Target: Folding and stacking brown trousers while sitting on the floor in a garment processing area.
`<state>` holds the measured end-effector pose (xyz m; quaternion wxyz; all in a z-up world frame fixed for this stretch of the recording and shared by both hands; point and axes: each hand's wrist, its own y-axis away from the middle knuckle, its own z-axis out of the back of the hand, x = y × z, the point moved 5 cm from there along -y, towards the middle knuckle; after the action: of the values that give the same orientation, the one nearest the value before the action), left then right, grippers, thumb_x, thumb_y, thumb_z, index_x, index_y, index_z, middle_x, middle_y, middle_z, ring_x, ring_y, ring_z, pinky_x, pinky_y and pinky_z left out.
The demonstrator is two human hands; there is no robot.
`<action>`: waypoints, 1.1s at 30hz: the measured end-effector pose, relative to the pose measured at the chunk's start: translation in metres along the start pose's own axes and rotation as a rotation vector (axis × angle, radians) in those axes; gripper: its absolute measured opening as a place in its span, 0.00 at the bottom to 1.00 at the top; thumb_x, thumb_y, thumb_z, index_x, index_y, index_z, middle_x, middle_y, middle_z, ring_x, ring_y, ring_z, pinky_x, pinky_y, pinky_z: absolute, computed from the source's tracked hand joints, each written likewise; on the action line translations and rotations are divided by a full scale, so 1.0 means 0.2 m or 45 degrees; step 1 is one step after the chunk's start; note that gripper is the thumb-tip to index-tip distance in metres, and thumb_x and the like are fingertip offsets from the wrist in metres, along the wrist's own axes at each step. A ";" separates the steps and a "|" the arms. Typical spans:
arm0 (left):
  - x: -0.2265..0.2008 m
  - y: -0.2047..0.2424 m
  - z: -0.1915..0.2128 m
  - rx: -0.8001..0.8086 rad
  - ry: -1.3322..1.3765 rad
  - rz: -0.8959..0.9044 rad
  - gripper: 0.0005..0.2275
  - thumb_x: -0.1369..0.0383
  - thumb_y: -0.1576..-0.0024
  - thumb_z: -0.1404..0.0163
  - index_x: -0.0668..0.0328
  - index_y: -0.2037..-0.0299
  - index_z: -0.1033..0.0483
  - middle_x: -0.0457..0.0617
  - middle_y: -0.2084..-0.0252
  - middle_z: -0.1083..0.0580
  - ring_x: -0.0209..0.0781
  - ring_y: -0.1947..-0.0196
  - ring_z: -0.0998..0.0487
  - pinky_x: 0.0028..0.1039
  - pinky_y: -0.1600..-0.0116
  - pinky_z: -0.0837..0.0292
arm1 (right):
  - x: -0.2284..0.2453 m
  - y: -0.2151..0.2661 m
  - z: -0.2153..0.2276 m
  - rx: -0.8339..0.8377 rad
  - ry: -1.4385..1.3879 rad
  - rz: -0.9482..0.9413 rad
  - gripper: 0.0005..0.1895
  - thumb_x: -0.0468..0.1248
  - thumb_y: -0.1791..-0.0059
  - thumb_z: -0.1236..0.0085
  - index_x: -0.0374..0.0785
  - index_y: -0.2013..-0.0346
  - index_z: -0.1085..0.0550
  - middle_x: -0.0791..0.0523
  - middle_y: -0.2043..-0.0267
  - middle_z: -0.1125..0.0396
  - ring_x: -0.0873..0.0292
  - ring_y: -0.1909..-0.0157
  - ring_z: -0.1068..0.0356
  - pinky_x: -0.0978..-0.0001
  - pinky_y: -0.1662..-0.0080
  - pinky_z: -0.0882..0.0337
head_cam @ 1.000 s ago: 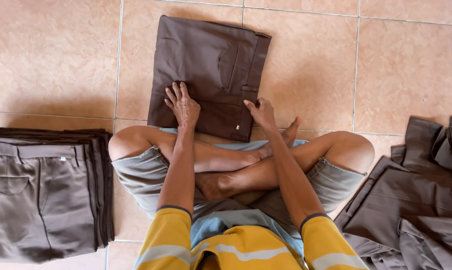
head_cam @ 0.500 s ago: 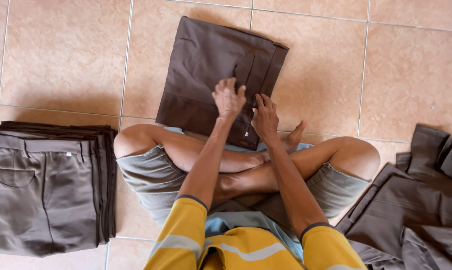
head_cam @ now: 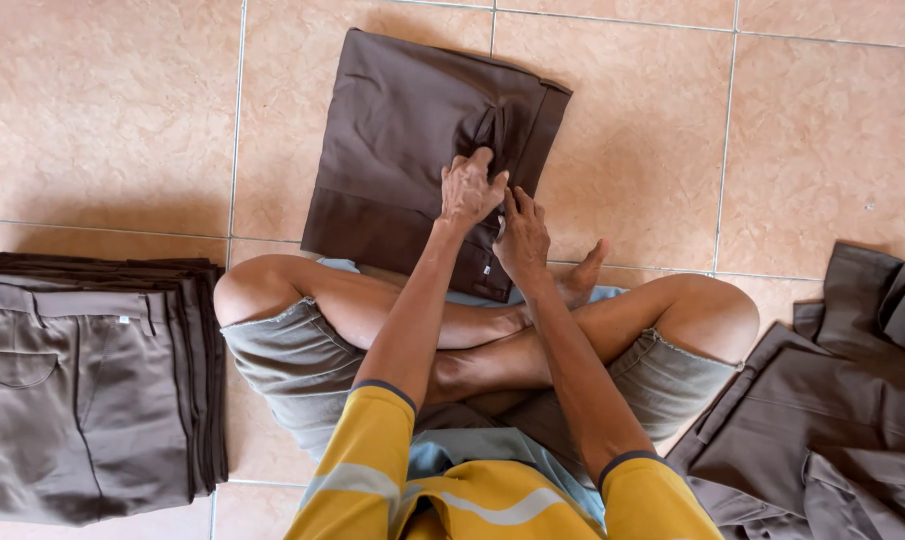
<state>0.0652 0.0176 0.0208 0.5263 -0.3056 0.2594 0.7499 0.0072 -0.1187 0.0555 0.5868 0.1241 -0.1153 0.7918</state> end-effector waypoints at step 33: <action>-0.11 -0.04 0.37 -0.013 0.323 -0.188 0.13 0.79 0.46 0.47 0.50 0.55 0.25 0.54 0.66 0.23 0.58 0.60 0.18 0.48 0.57 0.20 | 0.04 0.00 0.03 0.123 0.075 -0.006 0.27 0.34 0.44 0.49 0.41 0.29 0.39 0.49 0.33 0.46 0.39 0.34 0.39 0.48 0.48 0.23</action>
<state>0.0651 0.0577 0.0865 0.5414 -0.4188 0.2967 0.6659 0.0054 -0.1129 0.0634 0.5851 0.1294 -0.0594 0.7984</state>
